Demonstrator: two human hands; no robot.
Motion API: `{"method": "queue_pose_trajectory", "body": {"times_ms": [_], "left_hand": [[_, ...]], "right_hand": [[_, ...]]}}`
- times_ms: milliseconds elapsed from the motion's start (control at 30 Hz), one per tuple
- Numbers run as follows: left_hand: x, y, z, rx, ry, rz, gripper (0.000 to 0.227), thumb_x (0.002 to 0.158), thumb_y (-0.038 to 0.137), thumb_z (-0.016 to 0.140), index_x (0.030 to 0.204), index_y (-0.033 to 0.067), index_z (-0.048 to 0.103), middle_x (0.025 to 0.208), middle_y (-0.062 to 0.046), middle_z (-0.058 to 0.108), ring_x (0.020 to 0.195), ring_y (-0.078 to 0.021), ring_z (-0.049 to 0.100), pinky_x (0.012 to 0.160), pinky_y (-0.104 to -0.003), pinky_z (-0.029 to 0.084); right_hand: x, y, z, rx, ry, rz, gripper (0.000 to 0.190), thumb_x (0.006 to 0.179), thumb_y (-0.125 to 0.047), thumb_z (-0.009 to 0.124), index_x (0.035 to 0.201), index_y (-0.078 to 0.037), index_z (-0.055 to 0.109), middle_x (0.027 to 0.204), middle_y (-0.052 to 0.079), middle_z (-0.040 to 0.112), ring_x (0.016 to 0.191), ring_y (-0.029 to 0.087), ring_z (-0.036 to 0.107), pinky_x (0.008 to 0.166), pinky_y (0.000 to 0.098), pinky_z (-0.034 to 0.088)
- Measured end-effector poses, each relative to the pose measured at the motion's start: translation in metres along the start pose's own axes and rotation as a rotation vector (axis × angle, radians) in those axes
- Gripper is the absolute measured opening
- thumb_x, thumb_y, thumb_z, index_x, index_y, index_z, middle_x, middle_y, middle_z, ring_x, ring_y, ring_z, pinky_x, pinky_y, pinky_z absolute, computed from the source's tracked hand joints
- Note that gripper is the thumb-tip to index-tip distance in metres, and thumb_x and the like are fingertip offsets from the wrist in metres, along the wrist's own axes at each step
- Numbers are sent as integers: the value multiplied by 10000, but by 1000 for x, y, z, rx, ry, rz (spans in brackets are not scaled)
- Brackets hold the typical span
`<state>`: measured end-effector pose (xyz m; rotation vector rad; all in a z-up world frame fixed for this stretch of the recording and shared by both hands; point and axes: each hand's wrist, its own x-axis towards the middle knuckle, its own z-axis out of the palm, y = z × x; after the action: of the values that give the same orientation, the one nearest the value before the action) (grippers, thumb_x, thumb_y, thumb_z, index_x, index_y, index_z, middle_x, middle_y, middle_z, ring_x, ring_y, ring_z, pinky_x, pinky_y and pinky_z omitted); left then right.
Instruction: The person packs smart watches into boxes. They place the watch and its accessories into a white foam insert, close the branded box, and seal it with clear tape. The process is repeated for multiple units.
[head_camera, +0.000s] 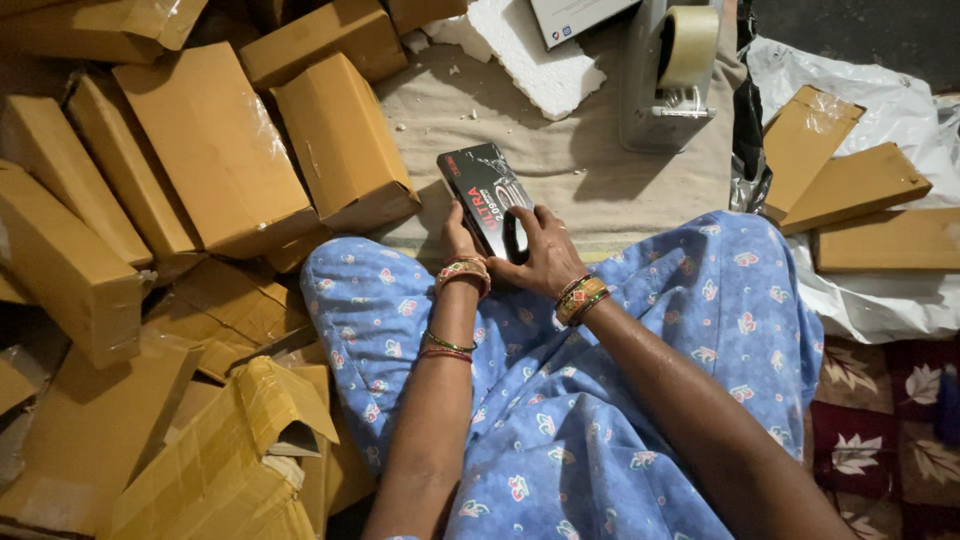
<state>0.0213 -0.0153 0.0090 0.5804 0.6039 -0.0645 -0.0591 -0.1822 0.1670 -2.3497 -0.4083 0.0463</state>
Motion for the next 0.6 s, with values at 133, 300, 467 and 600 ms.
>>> {"method": "queue_pose_trajectory", "body": {"times_ms": [133, 300, 467, 600], "left_hand": [[-19, 6, 15, -76, -123, 10, 418, 962, 404, 630, 1172, 48, 690, 1080, -102, 741, 914, -253, 723, 855, -401, 578], [-37, 8, 27, 107, -80, 139, 313, 877, 167, 808, 1104, -21, 703, 1028, -130, 713, 855, -240, 708, 784, -408, 585], [-48, 16, 43, -41, -68, 94, 283, 824, 134, 791, 1044, -23, 707, 961, -122, 746, 790, -237, 731, 737, -395, 618], [-62, 24, 56, -3, 43, 84, 270, 792, 187, 783, 1023, 80, 693, 913, -66, 750, 768, -215, 734, 719, -388, 620]], "right_hand": [[0, 3, 0, -17, -6, -4, 953, 705, -554, 841, 1454, -83, 487, 1286, 339, 521, 1144, 524, 546, 989, 566, 466], [0, 12, 0, 4, -7, -33, 990, 668, -553, 890, 1452, -95, 497, 1390, 378, 473, 1231, 525, 525, 1021, 547, 473], [14, 37, -1, 609, 91, 309, 900, 731, -366, 848, 1474, -97, 419, 1189, 201, 668, 1039, 260, 700, 863, 367, 593], [28, 66, -11, 917, -78, 341, 564, 853, -168, 808, 1356, -5, 613, 1097, 100, 752, 956, 159, 705, 838, 293, 588]]}}
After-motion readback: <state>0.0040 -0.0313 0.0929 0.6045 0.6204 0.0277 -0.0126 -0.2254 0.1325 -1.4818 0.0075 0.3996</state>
